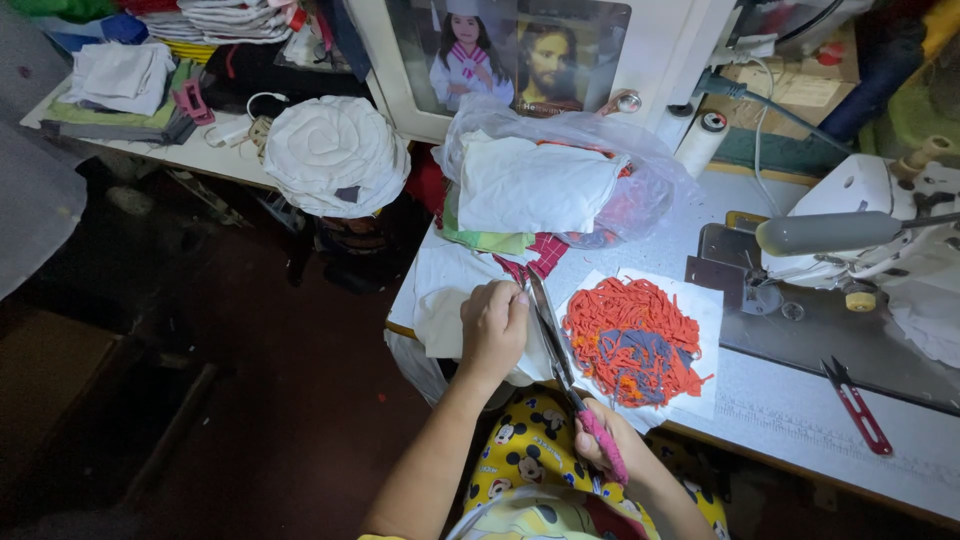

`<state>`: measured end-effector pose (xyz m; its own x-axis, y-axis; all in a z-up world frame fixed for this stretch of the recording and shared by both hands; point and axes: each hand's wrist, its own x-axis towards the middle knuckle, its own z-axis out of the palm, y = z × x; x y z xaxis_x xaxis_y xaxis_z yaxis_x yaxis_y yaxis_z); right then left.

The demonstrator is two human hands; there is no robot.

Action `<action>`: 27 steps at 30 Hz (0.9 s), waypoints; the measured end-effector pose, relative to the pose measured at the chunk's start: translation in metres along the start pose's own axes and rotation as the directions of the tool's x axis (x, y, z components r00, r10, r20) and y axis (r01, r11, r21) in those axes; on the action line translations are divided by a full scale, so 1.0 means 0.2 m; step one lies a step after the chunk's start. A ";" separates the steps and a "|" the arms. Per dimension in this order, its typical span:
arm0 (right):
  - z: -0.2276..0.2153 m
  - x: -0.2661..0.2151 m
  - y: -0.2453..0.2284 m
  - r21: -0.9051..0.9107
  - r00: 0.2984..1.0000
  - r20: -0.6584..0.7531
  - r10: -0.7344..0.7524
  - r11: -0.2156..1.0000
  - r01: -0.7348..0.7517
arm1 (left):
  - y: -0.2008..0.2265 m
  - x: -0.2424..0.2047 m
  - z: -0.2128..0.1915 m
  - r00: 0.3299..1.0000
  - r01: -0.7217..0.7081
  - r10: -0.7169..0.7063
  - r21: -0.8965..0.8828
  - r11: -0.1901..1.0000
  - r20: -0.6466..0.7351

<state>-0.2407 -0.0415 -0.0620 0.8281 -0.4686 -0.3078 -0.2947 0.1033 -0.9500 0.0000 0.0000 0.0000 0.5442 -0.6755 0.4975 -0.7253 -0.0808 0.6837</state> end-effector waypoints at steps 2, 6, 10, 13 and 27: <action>-0.01 0.00 0.00 -0.005 1.000 0.017 -0.005 1.000 0.005 | 0.01 0.01 0.00 1.000 -0.023 0.023 0.007 1.000 -0.001; -0.02 0.05 0.08 -0.062 0.999 -0.037 -0.028 0.998 0.026 | 0.04 0.02 -0.01 0.996 -0.072 0.074 -0.028 0.997 0.053; 0.00 0.08 0.11 -0.068 0.994 -0.084 -0.067 0.996 0.061 | 0.04 0.02 -0.01 0.993 -0.097 0.101 -0.052 0.994 0.068; 0.03 0.06 0.11 0.061 0.985 -0.158 -0.064 0.995 0.075 | 0.02 0.04 0.00 0.991 -0.124 0.129 -0.088 0.988 0.045; 0.09 -0.01 0.02 0.175 0.980 -0.196 -0.038 0.982 0.073 | 0.01 0.00 -0.01 0.965 0.205 -0.141 -0.298 0.932 0.222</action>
<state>-0.2345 -0.0252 -0.0663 0.7291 -0.6350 -0.2553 -0.1452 0.2210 -0.9644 -0.0003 0.0004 0.0022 0.5336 -0.8033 0.2648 -0.4392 0.0044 0.8984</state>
